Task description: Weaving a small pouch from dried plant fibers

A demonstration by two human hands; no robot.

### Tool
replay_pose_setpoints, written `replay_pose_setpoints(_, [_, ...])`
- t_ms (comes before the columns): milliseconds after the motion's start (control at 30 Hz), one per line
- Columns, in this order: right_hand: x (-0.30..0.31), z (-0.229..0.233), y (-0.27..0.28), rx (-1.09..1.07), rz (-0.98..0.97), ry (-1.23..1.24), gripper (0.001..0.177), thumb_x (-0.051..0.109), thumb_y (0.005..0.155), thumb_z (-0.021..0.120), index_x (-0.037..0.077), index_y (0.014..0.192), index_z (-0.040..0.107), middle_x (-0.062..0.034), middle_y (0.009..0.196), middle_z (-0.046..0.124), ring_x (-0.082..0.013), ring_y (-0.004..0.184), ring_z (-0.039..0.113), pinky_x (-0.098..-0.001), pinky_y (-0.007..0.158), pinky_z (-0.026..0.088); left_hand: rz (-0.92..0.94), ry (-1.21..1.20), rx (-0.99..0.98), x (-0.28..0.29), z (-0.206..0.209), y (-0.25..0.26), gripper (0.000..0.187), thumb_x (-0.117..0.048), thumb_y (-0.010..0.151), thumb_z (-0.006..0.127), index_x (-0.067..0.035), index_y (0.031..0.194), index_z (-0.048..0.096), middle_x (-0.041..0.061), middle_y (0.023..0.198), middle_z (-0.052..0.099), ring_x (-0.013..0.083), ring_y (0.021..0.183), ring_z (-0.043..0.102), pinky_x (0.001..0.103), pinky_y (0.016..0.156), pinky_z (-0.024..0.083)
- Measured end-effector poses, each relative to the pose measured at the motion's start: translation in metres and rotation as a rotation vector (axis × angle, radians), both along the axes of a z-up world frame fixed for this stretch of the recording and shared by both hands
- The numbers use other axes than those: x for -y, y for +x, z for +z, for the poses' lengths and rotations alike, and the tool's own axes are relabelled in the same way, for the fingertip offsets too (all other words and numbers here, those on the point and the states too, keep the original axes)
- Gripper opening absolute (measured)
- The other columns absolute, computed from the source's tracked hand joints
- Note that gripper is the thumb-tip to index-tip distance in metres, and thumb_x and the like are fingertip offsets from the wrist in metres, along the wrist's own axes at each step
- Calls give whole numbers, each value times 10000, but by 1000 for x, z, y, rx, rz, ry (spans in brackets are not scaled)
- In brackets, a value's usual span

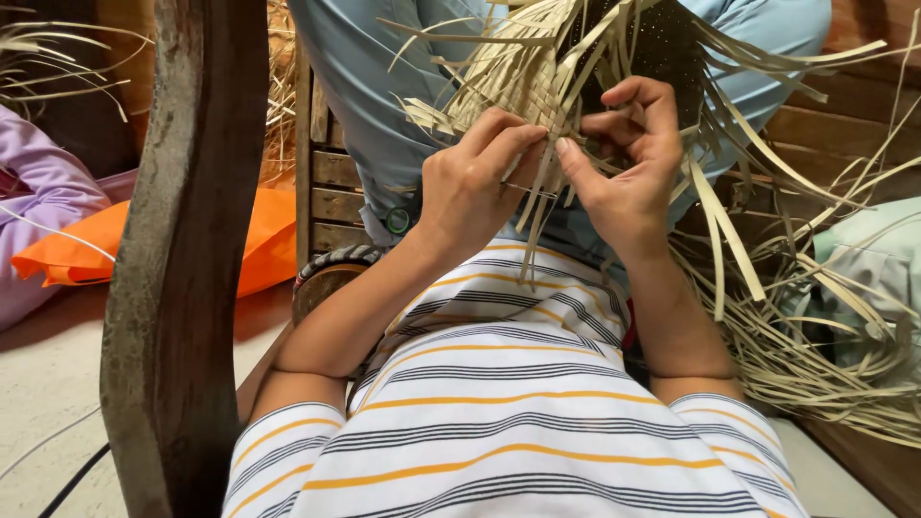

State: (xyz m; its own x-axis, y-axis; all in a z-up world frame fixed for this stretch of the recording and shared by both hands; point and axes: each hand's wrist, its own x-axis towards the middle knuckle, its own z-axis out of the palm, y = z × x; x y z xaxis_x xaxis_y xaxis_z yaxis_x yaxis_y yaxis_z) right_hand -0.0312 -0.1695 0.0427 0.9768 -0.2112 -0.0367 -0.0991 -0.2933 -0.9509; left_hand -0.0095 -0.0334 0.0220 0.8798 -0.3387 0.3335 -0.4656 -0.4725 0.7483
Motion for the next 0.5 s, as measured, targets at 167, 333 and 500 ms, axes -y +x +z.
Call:
replay_pose_setpoints(167, [-8,-2,-4,64,-28,-34,367,14,723,636,83,965,369,-46,783,492,-98,726,507,-179,693,412,10,-61,-42,-2,1,1,61,-85,808,553,-92,869,550,4,819,529,164,656,562,277,482,422])
replay_pose_setpoints(333, [-12,0,-6,96,-32,-79,378,-6,729,663,74,957,372,-66,756,519,-127,727,540,-204,722,428,38,2,62,-1,1,2,51,-75,785,569,-90,821,537,3,790,515,157,598,542,268,430,389])
replay_pose_setpoints(500, [-5,8,-12,40,116,-236,467,-28,675,586,81,1075,371,-62,866,546,-131,874,445,-208,794,348,-14,152,327,-1,-3,7,89,-137,812,518,-48,814,519,49,788,500,168,440,395,262,394,324])
